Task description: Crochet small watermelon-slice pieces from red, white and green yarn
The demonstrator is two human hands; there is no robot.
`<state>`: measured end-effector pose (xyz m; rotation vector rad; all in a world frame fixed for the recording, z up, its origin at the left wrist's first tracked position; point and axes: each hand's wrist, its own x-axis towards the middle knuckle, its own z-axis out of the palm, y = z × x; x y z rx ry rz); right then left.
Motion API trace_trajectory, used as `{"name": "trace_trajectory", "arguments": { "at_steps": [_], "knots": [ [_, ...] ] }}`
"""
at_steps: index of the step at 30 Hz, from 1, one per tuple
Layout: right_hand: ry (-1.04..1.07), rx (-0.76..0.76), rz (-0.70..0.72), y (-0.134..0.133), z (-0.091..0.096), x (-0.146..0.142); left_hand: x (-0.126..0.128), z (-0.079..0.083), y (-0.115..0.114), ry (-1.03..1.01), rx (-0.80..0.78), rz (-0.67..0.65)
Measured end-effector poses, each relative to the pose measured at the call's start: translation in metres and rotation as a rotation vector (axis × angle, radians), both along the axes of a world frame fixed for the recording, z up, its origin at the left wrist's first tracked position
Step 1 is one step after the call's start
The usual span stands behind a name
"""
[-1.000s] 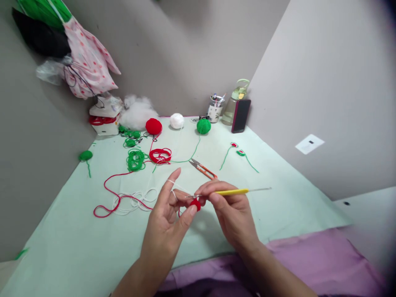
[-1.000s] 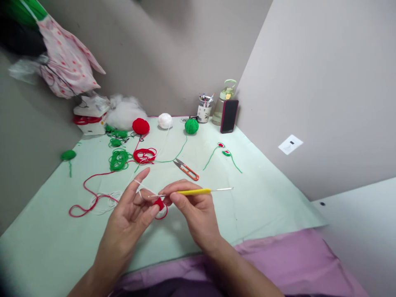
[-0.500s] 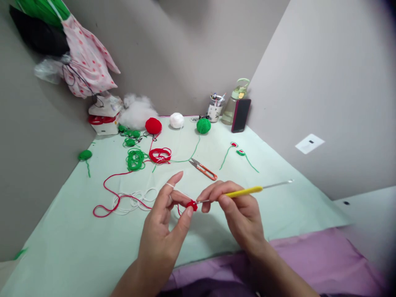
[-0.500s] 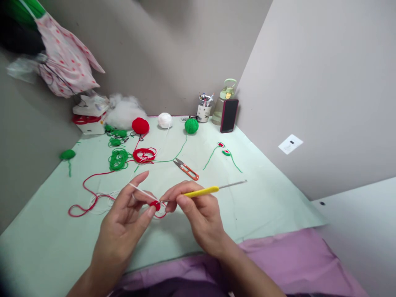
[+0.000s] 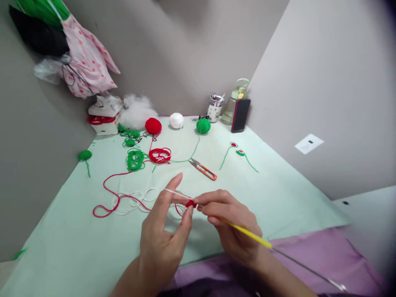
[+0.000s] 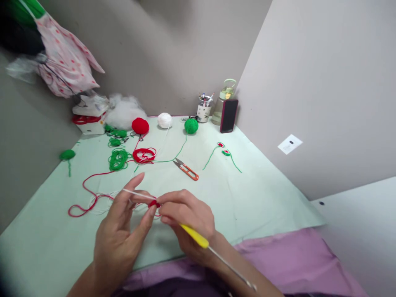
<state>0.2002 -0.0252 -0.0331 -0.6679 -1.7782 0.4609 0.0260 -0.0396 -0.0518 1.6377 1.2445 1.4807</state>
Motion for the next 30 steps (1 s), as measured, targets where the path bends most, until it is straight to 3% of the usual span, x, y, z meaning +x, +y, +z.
{"name": "trace_trajectory", "arguments": {
  "at_steps": [3, 7, 13, 16, 20, 25, 30],
  "knots": [
    [0.103, -0.022, -0.002, -0.002, -0.005, -0.006, 0.004, -0.001, -0.001, -0.119, -0.046, 0.009],
    [0.312, -0.187, 0.035, 0.002, -0.008, -0.014, 0.008, 0.002, -0.002, -0.301, -0.144, -0.008],
    [0.671, -0.675, 0.309, 0.017, -0.006, -0.013, 0.005, 0.016, -0.001, -0.425, -0.244, -0.140],
    [0.720, -0.793, 0.412, 0.019, -0.004, -0.009, 0.004, 0.021, -0.002, -0.443, -0.256, -0.137],
    [0.700, -0.749, 0.464, 0.020, -0.003, -0.004, -0.003, 0.022, 0.001, -0.368, -0.239, -0.178],
    [0.523, -0.574, 0.405, 0.018, 0.001, 0.005, -0.015, 0.025, 0.009, -0.072, -0.109, -0.241],
    [0.289, -0.405, 0.249, 0.009, 0.008, 0.007, -0.018, 0.024, 0.007, -0.038, -0.046, -0.122]
  ]
}}
